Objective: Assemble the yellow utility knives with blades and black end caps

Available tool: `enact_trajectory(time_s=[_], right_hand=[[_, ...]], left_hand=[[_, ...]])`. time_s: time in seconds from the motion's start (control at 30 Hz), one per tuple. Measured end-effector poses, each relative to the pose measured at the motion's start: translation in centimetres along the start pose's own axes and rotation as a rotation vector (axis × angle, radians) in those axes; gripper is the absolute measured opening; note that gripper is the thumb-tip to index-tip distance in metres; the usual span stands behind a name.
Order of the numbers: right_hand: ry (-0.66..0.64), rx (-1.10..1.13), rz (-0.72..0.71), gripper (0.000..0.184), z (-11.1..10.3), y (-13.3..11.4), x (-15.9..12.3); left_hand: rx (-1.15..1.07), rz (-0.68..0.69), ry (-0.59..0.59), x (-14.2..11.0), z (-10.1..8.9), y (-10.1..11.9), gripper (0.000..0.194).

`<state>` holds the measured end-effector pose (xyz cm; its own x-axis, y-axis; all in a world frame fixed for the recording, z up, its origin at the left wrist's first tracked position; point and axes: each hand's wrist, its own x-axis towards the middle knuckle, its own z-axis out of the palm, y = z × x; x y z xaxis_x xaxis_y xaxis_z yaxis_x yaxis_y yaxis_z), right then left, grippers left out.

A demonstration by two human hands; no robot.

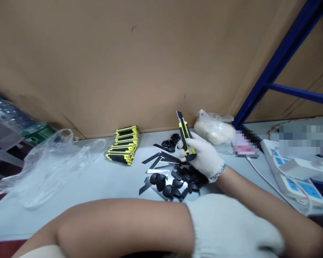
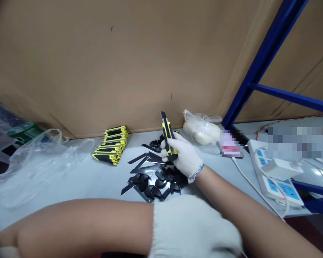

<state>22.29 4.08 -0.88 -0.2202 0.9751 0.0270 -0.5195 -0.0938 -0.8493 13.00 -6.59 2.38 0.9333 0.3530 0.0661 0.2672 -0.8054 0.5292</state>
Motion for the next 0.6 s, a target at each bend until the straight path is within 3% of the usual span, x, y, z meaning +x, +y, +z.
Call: enact_trajectory(time_s=[0.07,0.13,0.27,0.33,0.43,0.6], right_hand=[[-0.034,-0.011,0.002,0.031,0.0,0.1,-0.1],[-0.063,-0.021,0.025,0.031,0.1,0.3,-0.2],[-0.021,-0.045,0.063,0.027,0.9,1.0,-0.7],[0.013,-0.058,0.081,0.032,1.3,1.3,-0.9],[0.007,-0.064,0.1,0.033,1.7,1.7,-1.0],[-0.077,-0.06,0.042,0.026,1.4,2.1,-0.9]], left_hand=[[-0.032,0.034,0.051,-1.4,-1.4,-1.0,0.023],[-0.138,-0.015,0.25,-3.6,-3.0,-2.9,0.02],[-0.344,-0.404,0.796,-7.6,-5.6,-8.6,0.024],[-0.436,-0.529,0.956,-8.2,-6.5,-11.2,0.022],[-0.624,-0.543,0.963,-7.2,-7.3,-13.3,0.029],[-0.807,-0.437,0.747,-4.6,-6.9,-13.0,0.039]])
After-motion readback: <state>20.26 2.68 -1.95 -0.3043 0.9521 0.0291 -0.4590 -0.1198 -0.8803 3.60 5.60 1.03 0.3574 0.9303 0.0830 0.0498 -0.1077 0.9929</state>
